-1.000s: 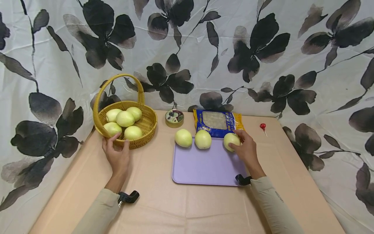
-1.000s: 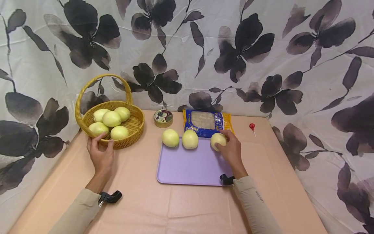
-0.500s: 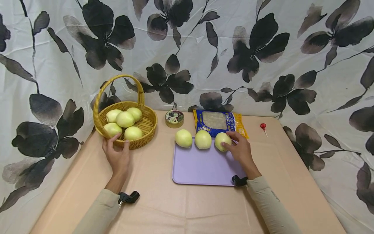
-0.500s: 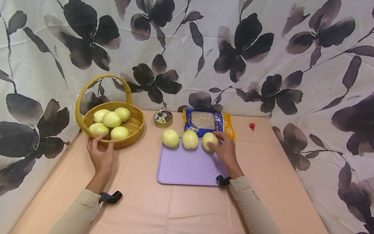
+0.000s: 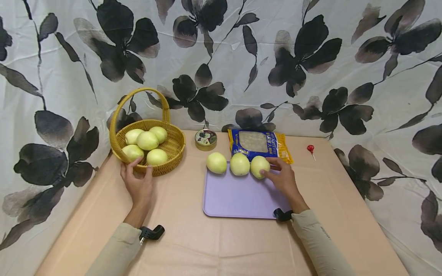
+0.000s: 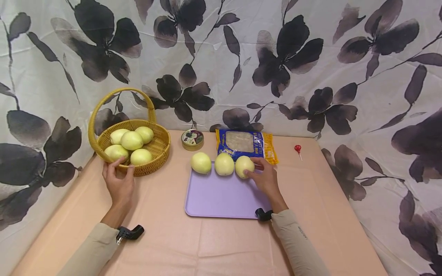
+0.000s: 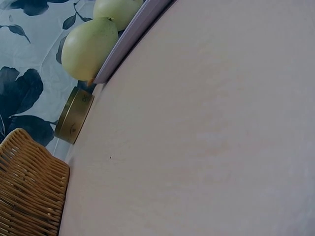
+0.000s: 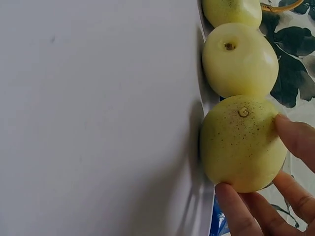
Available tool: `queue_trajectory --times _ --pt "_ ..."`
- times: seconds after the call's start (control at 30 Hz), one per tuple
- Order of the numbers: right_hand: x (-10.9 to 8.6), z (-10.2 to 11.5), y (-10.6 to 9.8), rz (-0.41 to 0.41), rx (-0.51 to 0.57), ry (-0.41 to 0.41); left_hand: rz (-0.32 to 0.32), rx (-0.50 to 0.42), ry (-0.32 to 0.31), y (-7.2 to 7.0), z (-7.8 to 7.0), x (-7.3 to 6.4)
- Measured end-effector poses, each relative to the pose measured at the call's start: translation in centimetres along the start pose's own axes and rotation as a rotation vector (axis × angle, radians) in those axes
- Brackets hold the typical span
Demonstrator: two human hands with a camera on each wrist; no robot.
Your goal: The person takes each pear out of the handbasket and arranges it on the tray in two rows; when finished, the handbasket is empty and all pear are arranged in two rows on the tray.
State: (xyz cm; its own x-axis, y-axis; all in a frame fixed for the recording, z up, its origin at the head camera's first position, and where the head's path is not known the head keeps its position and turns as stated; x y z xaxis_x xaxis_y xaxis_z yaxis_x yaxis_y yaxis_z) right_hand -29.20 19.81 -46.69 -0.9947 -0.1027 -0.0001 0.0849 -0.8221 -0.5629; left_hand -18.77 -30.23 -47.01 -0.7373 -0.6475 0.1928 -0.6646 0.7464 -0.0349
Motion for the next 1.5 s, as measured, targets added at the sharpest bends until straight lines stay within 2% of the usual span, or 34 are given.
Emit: queue_trajectory --times 0.27,0.4,0.5,0.63,0.8,1.1,1.23,1.5 --pt "-0.2 -0.4 -0.4 -0.009 0.003 0.037 0.017 -0.043 0.009 0.4 -3.2 -1.4" --pt "-0.3 -0.4 -0.7 -0.017 0.023 0.042 0.02 -0.054 0.016 0.3 -3.5 -1.4" --pt "-0.2 0.2 -0.9 -0.04 0.041 0.002 0.021 -0.055 0.017 0.3 -3.4 -1.4" --pt "-0.1 1.8 -0.9 -0.081 0.018 -0.077 0.023 -0.045 0.018 0.3 -3.3 -1.4" --pt "-0.4 5.0 -0.3 -0.115 -0.012 -0.184 0.028 -0.046 0.016 0.2 -3.3 -1.4" --pt "0.1 10.2 2.7 -0.071 0.036 -0.301 0.02 -0.037 0.013 0.2 -3.5 -1.5" --pt "0.4 12.0 4.5 -0.038 0.037 -0.329 0.019 -0.046 0.008 0.2 -3.1 -1.2" --pt "0.9 15.8 8.2 0.024 0.054 -0.432 0.006 -0.013 0.007 0.0 0.3 0.2"
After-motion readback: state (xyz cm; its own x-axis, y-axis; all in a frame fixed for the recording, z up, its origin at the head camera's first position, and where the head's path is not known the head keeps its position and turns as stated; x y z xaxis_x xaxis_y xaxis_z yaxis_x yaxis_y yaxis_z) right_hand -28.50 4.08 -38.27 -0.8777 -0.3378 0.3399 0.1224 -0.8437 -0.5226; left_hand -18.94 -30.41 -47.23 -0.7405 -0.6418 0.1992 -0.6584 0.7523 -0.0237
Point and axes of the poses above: each hand's wrist, its own x-axis towards the middle knuckle, its own y-axis out of the palm, z = x × y, the point moved 7 cm from there along x, towards the middle knuckle, and after that the axes turned 5 degrees about z, right-handed, at the moved point
